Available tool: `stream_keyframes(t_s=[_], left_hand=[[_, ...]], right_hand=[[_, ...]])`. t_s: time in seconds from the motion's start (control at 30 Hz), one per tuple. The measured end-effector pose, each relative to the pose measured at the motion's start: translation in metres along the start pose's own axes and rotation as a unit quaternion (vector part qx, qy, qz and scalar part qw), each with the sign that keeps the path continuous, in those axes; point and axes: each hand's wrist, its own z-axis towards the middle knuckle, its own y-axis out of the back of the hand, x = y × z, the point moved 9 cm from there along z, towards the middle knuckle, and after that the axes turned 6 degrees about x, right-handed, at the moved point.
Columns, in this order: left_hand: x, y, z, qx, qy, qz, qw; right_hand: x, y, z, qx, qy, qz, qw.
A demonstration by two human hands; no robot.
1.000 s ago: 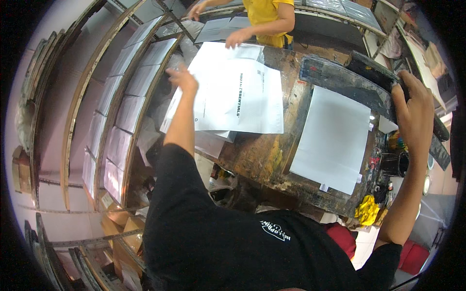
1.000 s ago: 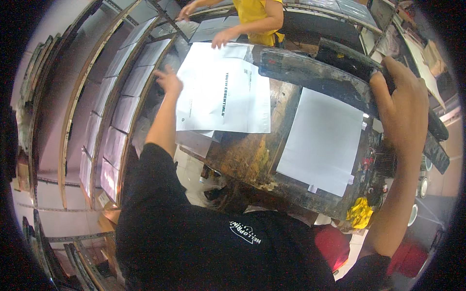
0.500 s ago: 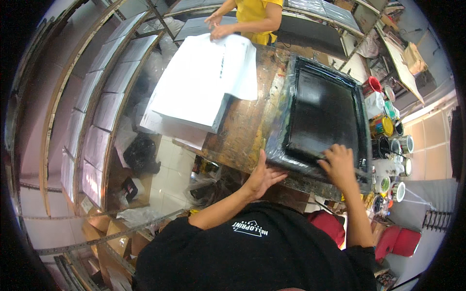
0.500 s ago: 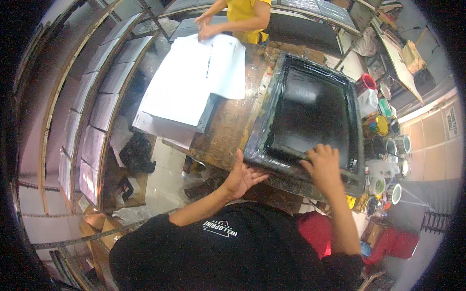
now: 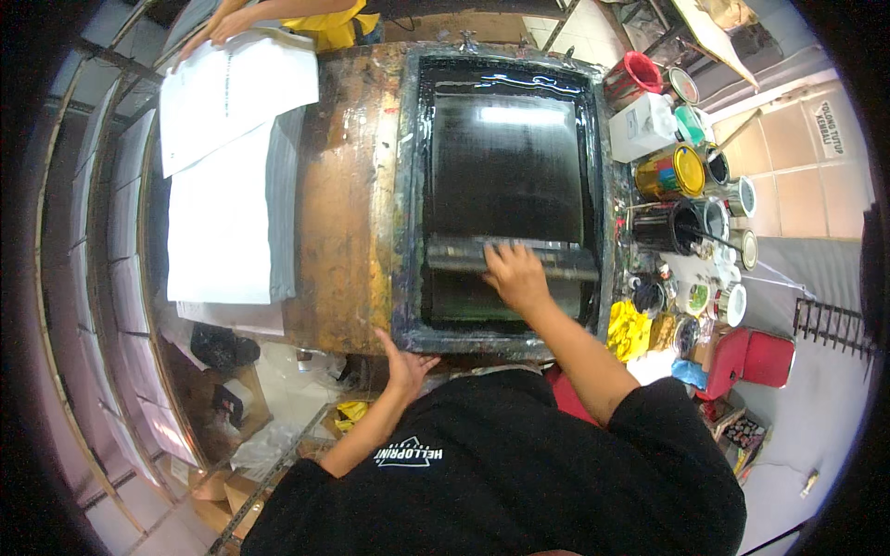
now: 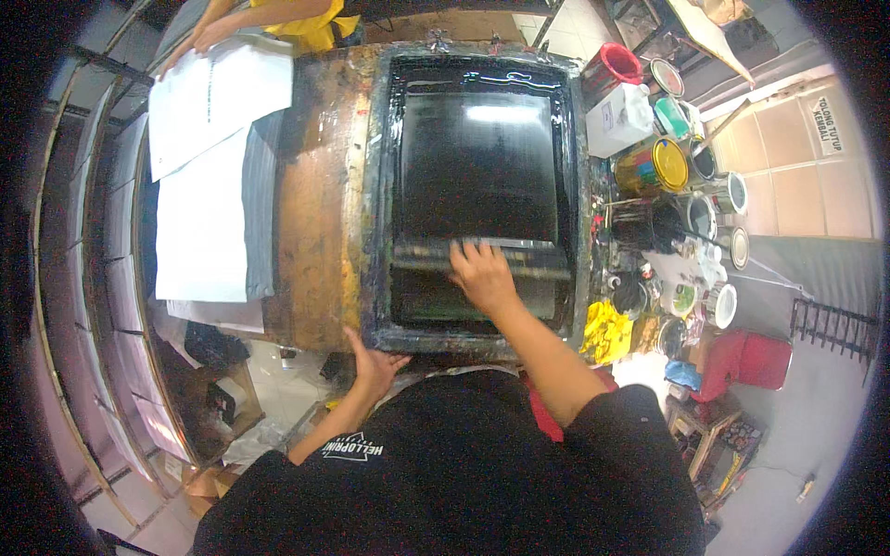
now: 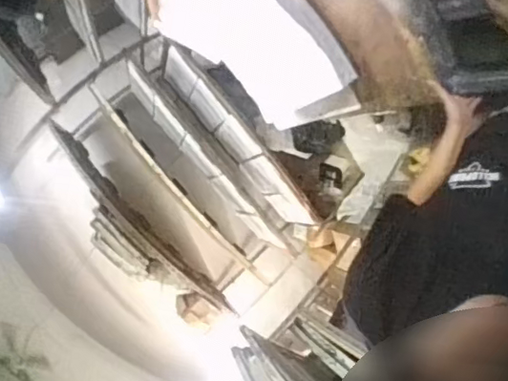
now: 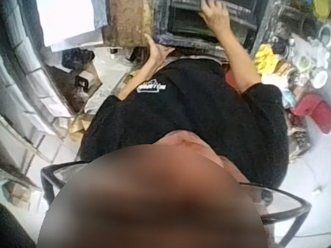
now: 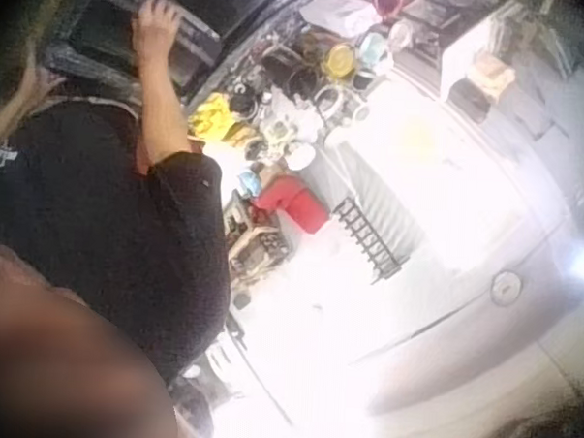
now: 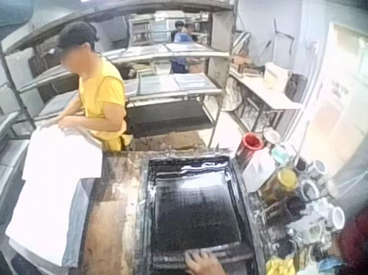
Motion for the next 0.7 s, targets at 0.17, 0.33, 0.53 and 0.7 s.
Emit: stream_keyframes(t_s=[0.17, 0.33, 0.53, 0.7], left_hand=[[0.012, 0.02, 0.006, -0.078, 0.02, -0.031, 0.996], [0.007, 0.01, -0.008, -0.093, -0.003, -0.03, 0.995], [-0.001, 0.007, -0.025, -0.084, -0.034, -0.004, 0.996], [-0.01, -0.001, -0.037, 0.029, -0.082, 0.049, 0.995]], right_hand=[[-0.091, 0.017, 0.154, -0.084, 0.003, -0.039, 0.996], [-0.163, 0.032, 0.283, 0.083, 0.01, 0.002, 0.997], [-0.178, 0.038, 0.276, -0.087, 0.001, -0.069, 0.994], [-0.087, 0.034, 0.163, -0.028, 0.008, -0.057, 0.998]])
